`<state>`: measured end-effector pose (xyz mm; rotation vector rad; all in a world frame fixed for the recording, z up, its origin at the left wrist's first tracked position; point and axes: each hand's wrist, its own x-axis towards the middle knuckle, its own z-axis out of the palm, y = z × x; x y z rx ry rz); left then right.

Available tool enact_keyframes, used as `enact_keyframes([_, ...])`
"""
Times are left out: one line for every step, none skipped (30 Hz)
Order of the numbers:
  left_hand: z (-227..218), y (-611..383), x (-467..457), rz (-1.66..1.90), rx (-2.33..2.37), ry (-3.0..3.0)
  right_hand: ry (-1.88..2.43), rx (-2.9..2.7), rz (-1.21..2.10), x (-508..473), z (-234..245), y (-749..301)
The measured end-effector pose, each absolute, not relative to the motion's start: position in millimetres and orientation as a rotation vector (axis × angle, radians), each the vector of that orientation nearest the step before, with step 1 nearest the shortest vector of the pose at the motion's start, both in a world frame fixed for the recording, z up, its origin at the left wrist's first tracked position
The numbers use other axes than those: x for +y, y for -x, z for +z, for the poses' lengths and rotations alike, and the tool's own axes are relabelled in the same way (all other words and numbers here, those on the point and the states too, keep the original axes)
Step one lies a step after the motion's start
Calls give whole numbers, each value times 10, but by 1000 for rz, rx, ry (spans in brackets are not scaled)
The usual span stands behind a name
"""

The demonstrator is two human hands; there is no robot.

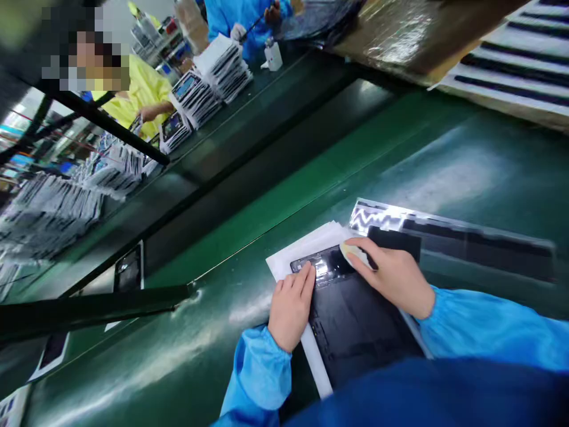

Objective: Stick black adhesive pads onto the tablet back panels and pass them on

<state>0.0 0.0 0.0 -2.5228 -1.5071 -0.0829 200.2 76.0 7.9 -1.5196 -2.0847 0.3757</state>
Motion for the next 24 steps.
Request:
enact_keyframes([-3,3,26,-68,-1502,2524,1495,-2099,390,731,71,-1974])
enact_keyframes([-5,7,50,-55,-1498,2525,1477,-2106,405,706,63,-1952])
enact_keyframes([-5,12,69,-44,-1496,2526,1465,-2106,423,687,56,-1944])
enact_keyframes([-3,17,84,-33,-1496,2526,1459,-2099,441,675,52,-1950])
enact_keyframes([3,20,93,-22,-1497,2529,1460,-2086,460,671,49,-1972])
enact_keyframes([10,16,99,-13,-1504,2529,1467,-2066,482,673,50,-2005])
enact_keyframes([19,0,102,-9,-1516,2522,1476,-2043,505,680,54,-2045])
enact_keyframes([28,-31,103,-13,-1530,2513,1484,-2025,524,690,60,-2084])
enact_keyframes([35,-82,102,-32,-1536,2509,1492,-1991,561,703,71,-2120])
enact_keyframes([38,-151,100,-60,-1532,2514,1502,-1922,626,717,84,-2148])
enact_keyframes([36,-237,95,-92,-1512,2530,1514,-1796,718,732,98,-2168])
enact_keyframes([29,-332,86,-119,-1477,2555,1526,-1628,818,748,113,-2183])
enact_keyframes([18,-431,75,-136,-1436,2580,1533,-1444,910,763,126,-2193])
enact_keyframes([4,-524,62,-140,-1399,2597,1534,-1274,983,779,134,-2201])
enact_keyframes([-11,-604,50,-136,-1371,2602,1533,-1148,1031,794,136,-2210])
enact_keyframes([-24,-664,41,-131,-1353,2598,1536,-1080,1054,808,130,-2220])
enact_keyframes([-35,-703,39,-128,-1351,2585,1538,-1048,1075,820,116,-2231])
enact_keyframes([-41,-719,48,-125,-1364,2565,1537,-1035,1096,831,97,-2245])
enact_keyframes([-43,-715,69,-119,-1386,2543,1529,-1019,1125,841,74,-2258])
enact_keyframes([-39,-696,104,-109,-1414,2523,1519,-1007,1154,849,52,-2272])
enact_keyframes([-32,-667,152,-103,-1445,2510,1505,-1004,1182,855,33,-2283])
enact_keyframes([-22,-634,211,-109,-1480,2504,1487,-1010,1211,859,22,-2293])
enact_keyframes([-12,-601,279,-129,-1520,2505,1467,-1024,1240,862,19,-2299])
enact_keyframes([-2,-571,351,-162,-1567,2507,1447,-1042,1272,862,24,-2302])
